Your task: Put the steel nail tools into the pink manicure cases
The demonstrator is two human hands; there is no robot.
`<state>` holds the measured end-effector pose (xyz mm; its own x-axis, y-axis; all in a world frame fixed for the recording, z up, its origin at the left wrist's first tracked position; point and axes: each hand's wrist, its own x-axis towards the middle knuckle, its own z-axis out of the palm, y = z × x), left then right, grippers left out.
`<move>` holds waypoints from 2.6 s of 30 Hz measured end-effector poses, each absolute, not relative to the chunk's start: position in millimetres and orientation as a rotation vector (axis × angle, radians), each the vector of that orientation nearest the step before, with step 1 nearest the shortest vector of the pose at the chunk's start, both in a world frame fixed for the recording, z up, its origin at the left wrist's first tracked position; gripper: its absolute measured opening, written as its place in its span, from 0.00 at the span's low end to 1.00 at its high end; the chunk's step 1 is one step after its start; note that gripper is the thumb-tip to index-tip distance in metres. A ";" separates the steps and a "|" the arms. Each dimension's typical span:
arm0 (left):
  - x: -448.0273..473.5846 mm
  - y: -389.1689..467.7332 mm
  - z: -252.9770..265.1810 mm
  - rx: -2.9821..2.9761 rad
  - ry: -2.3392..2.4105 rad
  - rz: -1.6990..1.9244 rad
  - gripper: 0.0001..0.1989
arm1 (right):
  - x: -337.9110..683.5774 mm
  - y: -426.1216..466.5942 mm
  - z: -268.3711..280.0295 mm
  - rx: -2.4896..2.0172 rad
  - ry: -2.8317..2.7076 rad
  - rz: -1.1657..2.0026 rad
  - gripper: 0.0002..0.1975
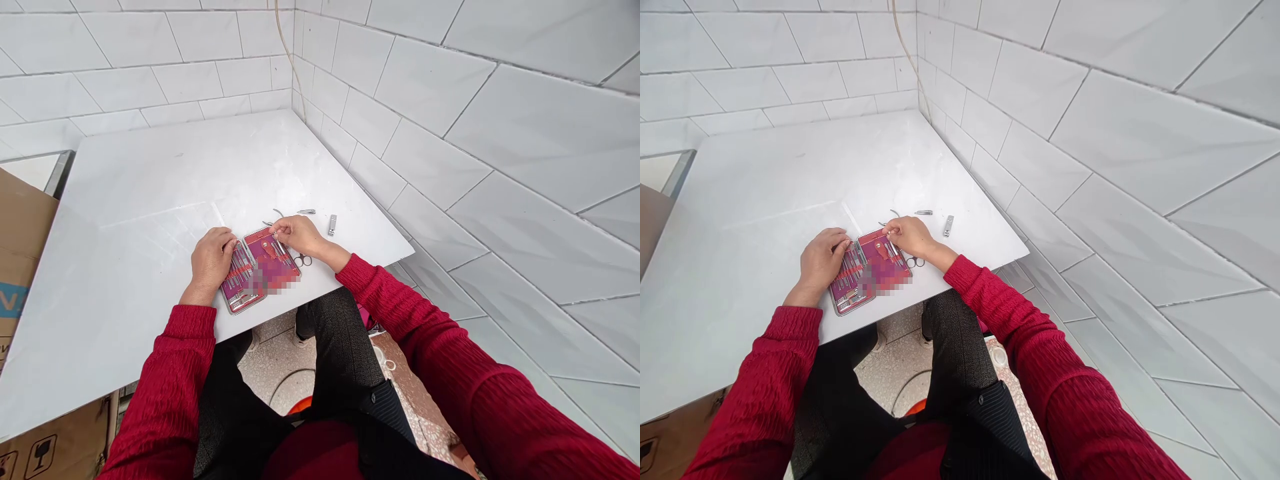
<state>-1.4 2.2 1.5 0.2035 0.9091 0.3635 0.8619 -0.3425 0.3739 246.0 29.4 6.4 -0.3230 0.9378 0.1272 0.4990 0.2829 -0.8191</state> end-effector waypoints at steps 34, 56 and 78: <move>-2.3 1.9 1.8 2.365 1.741 0.839 0.14 | 258.4 48.2 13.9 -1.710 -2.066 0.324 0.08; -0.7 -3.5 4.2 2.387 1.732 0.852 0.14 | 228.2 73.2 0.0 -1.329 -1.471 1.038 0.20; 50.7 -19.9 22.2 2.740 1.638 0.597 0.13 | 214.1 69.4 -3.0 -1.079 -1.474 1.126 0.21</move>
<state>50.7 -19.9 22.2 0.4251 0.8293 0.3626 0.8681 -0.4870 0.0961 214.1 69.4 -3.0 -0.1536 0.9736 0.1690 0.0930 0.1845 -0.9784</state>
